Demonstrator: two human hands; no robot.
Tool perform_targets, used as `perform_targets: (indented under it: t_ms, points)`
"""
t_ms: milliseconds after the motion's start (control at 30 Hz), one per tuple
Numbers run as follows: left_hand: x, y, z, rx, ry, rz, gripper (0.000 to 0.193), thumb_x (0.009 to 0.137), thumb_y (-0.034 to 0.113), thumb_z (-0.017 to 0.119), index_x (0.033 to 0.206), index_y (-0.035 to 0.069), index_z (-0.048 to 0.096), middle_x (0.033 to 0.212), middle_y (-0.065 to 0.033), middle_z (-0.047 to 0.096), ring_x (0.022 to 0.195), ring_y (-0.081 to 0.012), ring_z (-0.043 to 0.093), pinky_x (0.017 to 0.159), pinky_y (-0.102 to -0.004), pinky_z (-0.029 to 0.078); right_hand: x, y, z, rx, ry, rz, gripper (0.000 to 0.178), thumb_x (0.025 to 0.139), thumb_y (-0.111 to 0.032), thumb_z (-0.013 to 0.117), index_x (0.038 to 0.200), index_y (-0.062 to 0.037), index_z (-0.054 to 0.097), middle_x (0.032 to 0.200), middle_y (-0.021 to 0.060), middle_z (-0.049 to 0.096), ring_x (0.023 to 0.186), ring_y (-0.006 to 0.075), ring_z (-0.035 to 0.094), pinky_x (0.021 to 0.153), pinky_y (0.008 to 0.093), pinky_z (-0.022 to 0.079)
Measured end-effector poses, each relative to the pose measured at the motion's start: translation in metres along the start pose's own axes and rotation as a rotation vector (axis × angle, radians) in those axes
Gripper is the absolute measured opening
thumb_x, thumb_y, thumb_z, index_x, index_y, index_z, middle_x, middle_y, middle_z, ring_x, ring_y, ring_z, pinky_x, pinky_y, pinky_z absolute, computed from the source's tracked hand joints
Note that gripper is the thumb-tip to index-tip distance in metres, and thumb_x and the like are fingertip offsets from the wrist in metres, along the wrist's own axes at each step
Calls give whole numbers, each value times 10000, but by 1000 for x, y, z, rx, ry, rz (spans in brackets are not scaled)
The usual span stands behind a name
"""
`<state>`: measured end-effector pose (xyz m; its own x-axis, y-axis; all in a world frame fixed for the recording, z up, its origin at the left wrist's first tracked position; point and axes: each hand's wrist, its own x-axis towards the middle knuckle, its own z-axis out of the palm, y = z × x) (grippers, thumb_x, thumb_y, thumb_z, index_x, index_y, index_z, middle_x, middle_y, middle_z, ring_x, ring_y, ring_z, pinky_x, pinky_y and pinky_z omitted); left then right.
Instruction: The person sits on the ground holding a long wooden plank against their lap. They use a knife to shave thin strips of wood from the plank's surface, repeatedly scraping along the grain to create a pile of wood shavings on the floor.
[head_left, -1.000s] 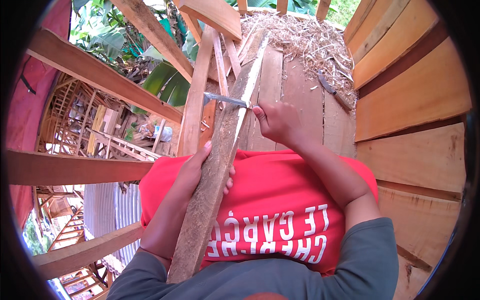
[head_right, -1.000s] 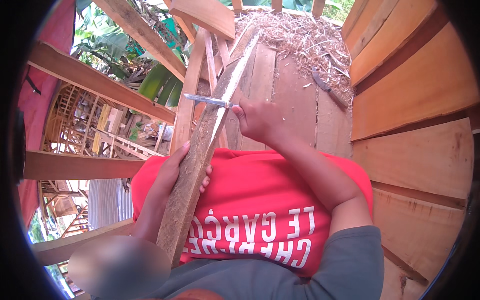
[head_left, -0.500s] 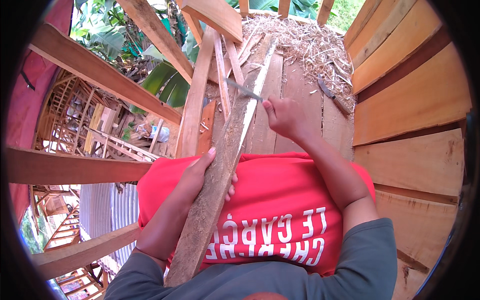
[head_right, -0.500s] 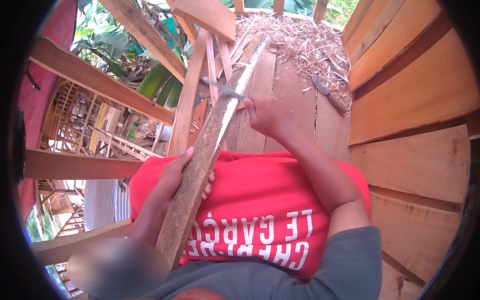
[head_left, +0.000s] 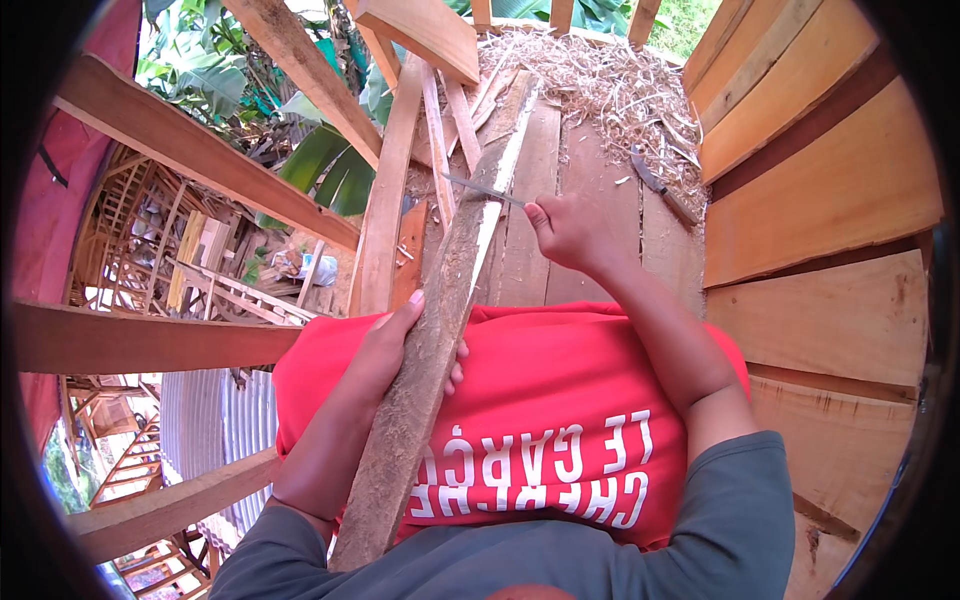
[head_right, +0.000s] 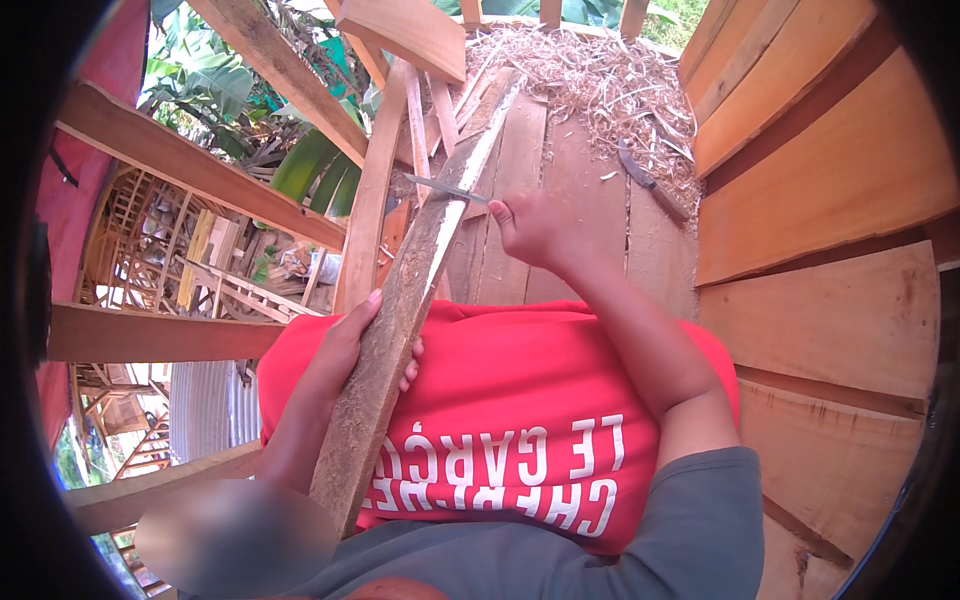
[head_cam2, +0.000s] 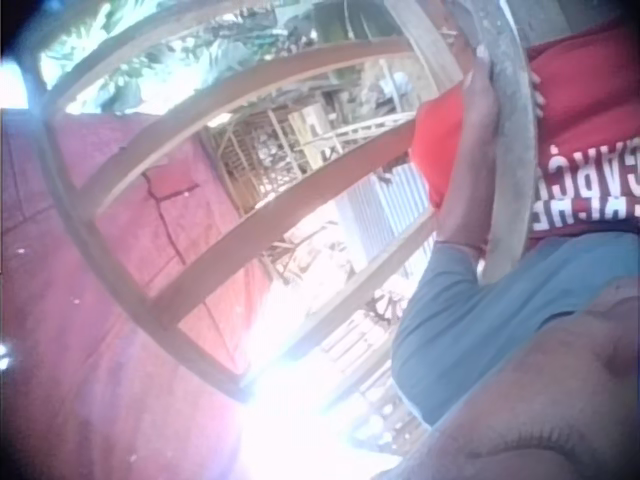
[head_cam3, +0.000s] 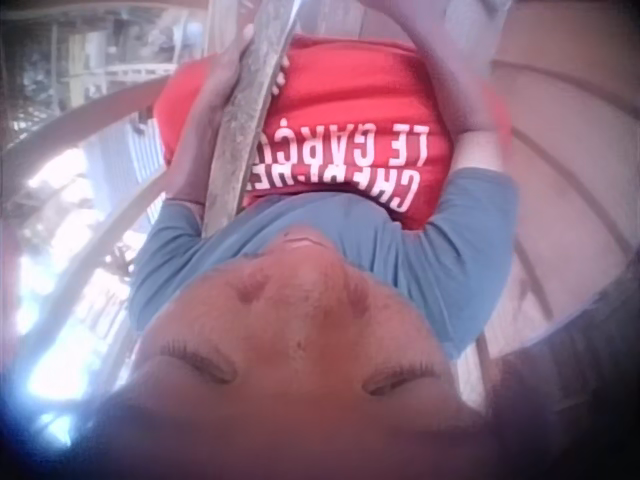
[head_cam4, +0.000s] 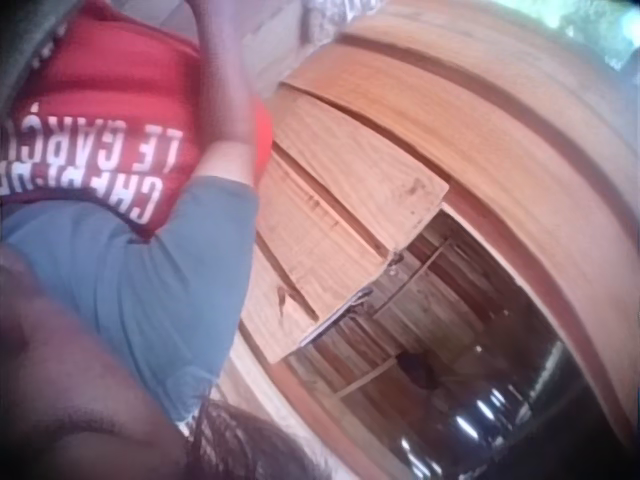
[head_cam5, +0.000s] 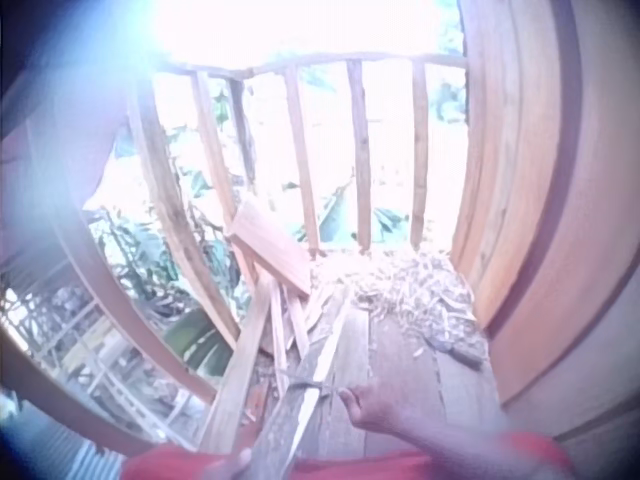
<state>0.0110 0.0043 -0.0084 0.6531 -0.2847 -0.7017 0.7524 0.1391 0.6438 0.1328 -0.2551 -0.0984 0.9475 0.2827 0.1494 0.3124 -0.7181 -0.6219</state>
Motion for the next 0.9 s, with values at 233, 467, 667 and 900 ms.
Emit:
perform_targets:
  t_ms: [233, 467, 667, 900]
  points:
    - [-4, -5, 3, 58, -53, 42, 520, 1081, 423, 316, 1215, -29, 536, 853, -187, 664, 649, -266, 690, 542, -360, 587, 6, 26, -6, -104, -36, -5, 391, 999, -358, 491, 790, -67, 648, 672, 209, 624, 690, 437, 638, 637, 544, 491]
    - [-6, -3, 6, 46, -12, 19, 502, 1086, 403, 299, 1184, -31, 533, 836, -178, 666, 638, -255, 688, 543, -359, 585, 3, 10, -5, -94, -57, -17, 433, 1010, -369, 469, 790, -59, 677, 681, 211, 632, 707, 432, 643, 658, 546, 491]
    - [-9, -1, 4, 34, -10, 36, 498, 1088, 397, 292, 1176, -32, 529, 824, -167, 666, 633, -247, 685, 533, -350, 577, 4, 9, 0, 14, -127, -94, 452, 1027, -364, 451, 775, -50, 656, 719, 232, 646, 722, 445, 641, 661, 545, 490]
    - [-14, 2, 9, -8, 25, -31, 493, 1089, 390, 289, 1180, -30, 531, 816, -165, 664, 624, -244, 681, 535, -347, 576, -6, 16, 14, 67, -10, -302, 415, 1022, -365, 450, 796, -55, 609, 680, 215, 625, 667, 453, 618, 616, 548, 473]
